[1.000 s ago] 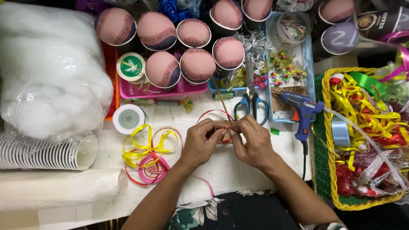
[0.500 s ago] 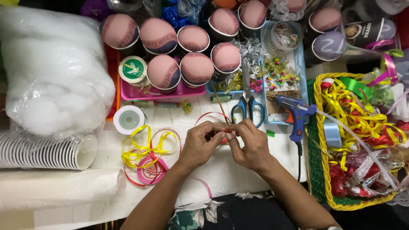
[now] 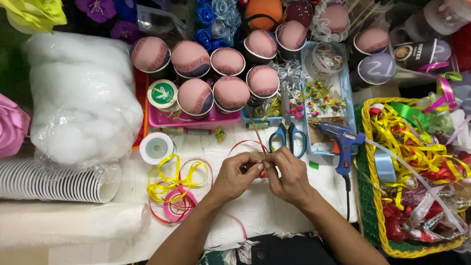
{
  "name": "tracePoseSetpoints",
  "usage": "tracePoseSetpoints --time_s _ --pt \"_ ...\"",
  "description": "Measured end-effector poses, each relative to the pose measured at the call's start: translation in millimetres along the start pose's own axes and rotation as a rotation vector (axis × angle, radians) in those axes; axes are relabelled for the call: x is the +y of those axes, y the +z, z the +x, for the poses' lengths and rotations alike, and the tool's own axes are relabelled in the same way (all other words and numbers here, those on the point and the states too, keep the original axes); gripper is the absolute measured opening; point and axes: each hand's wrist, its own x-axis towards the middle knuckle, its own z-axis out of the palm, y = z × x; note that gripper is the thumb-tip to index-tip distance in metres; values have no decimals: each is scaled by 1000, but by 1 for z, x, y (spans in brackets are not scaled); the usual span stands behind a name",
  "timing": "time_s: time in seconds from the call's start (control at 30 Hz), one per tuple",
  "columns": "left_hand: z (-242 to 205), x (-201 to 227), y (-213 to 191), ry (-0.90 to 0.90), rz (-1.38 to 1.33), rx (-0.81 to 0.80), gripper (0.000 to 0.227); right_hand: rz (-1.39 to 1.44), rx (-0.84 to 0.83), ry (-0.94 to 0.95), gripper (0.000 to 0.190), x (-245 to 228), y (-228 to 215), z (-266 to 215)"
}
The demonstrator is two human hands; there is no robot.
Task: Tying thin red ribbons onto small cardboard tags and trimming the ends with scissors.
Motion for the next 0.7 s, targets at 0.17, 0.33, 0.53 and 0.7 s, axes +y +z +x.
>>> tracePoseSetpoints --time_s 0.17,0.33,0.53,0.7 --pt "2 9 -4 -31 -31 7 12 -117 -1 -97 10 6 4 8" --pt "2 17 -4 -70 -84 6 13 -190 28 -170 10 0 3 14" --pt "-1 7 -3 -88 -129 3 16 -197 50 -217 10 1 3 6" --pt "0 8 -4 -54 -110 -3 15 -186 97 -289 8 8 6 1"
